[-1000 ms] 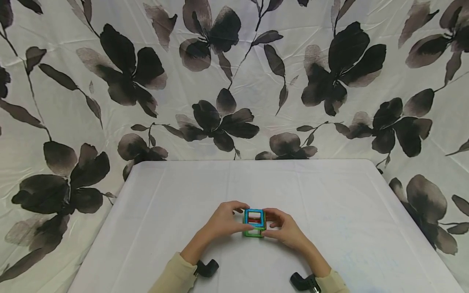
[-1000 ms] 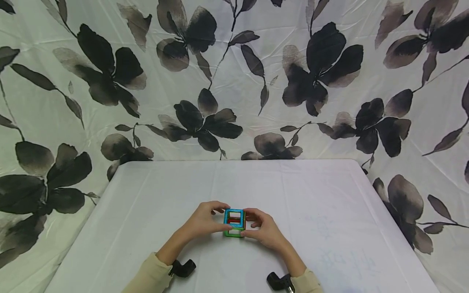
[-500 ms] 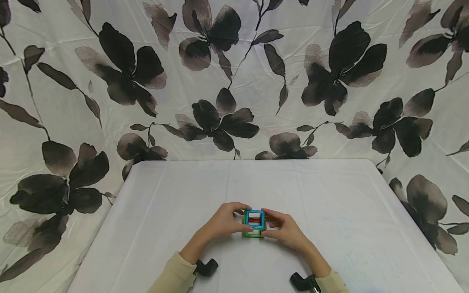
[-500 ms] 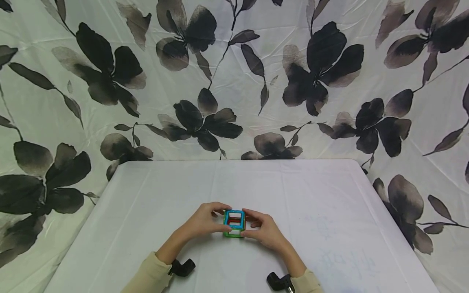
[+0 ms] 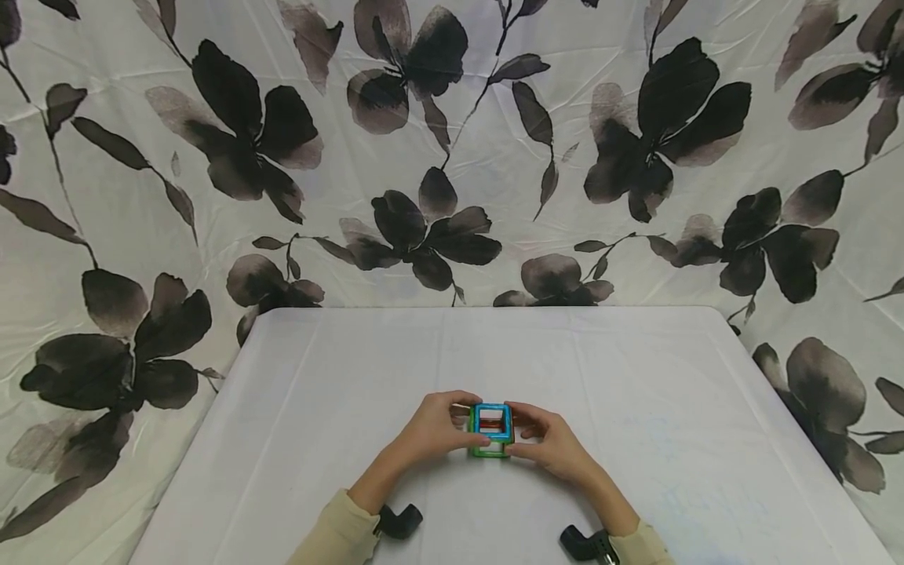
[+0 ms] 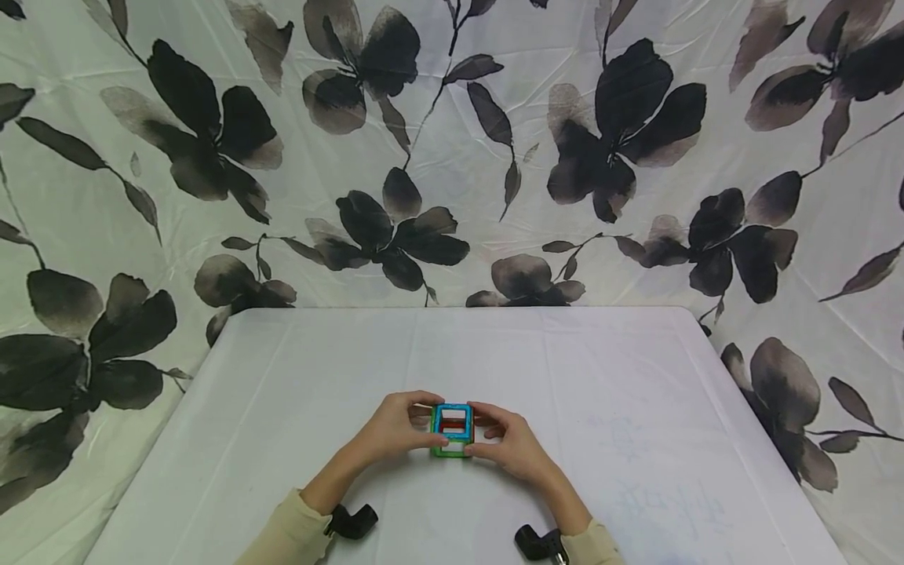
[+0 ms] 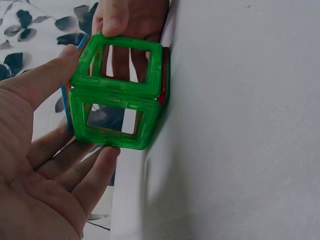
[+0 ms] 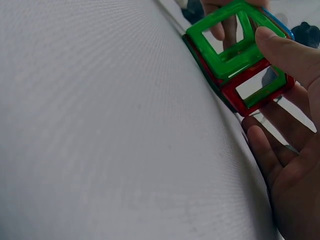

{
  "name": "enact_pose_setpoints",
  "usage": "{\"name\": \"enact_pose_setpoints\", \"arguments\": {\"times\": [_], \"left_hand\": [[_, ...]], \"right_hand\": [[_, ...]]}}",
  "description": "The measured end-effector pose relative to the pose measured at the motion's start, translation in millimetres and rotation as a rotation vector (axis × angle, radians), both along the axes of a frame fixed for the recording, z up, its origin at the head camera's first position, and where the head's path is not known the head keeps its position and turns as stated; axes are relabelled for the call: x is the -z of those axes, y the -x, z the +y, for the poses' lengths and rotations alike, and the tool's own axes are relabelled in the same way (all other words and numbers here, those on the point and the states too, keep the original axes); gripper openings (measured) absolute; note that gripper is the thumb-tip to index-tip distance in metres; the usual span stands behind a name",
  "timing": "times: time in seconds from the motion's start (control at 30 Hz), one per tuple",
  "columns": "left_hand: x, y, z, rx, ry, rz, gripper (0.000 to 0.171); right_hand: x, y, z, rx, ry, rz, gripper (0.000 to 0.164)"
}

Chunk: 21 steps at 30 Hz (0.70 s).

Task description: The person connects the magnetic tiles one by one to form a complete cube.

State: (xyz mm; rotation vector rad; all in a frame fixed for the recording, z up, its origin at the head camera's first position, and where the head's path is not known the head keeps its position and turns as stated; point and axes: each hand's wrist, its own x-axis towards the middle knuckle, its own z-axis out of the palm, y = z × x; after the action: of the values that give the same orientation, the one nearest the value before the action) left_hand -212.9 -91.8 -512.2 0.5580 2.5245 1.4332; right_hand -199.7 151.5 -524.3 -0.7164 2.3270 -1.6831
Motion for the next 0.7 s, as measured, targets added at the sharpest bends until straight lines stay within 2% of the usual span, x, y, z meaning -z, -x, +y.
{"name": "enact_pose_setpoints", "arguments": {"times": [0.13, 0.27, 0.4, 0.6, 0.7], "left_hand": [[-3.1, -5.6, -2, -0.014, -0.014, -0.041, 0.071], [-1.0, -8.6, -7, -0.018, -0.040, -0.100, 0.072], [4.0, -9.3, -10, -0.011, -0.094, -0.137, 0.067], [7.2, -11.4, -10, -0.019, -0.159, -0.125, 0.061], [7.4, -11.9, -11, -0.017, -0.178, -0.121, 0.060]], "right_hand": [[17.1, 5.7, 2, 0.015, -0.006, -0.002, 0.065], [19.7, 6.9, 3, 0.017, 0.000, -0.020, 0.066], [13.1, 4.4, 2, 0.014, -0.007, -0.019, 0.064], [-11.0, -3.6, -1, -0.004, 0.003, -0.045, 0.061], [-15.9, -5.3, -2, -0.005, 0.003, -0.053, 0.060]]}}
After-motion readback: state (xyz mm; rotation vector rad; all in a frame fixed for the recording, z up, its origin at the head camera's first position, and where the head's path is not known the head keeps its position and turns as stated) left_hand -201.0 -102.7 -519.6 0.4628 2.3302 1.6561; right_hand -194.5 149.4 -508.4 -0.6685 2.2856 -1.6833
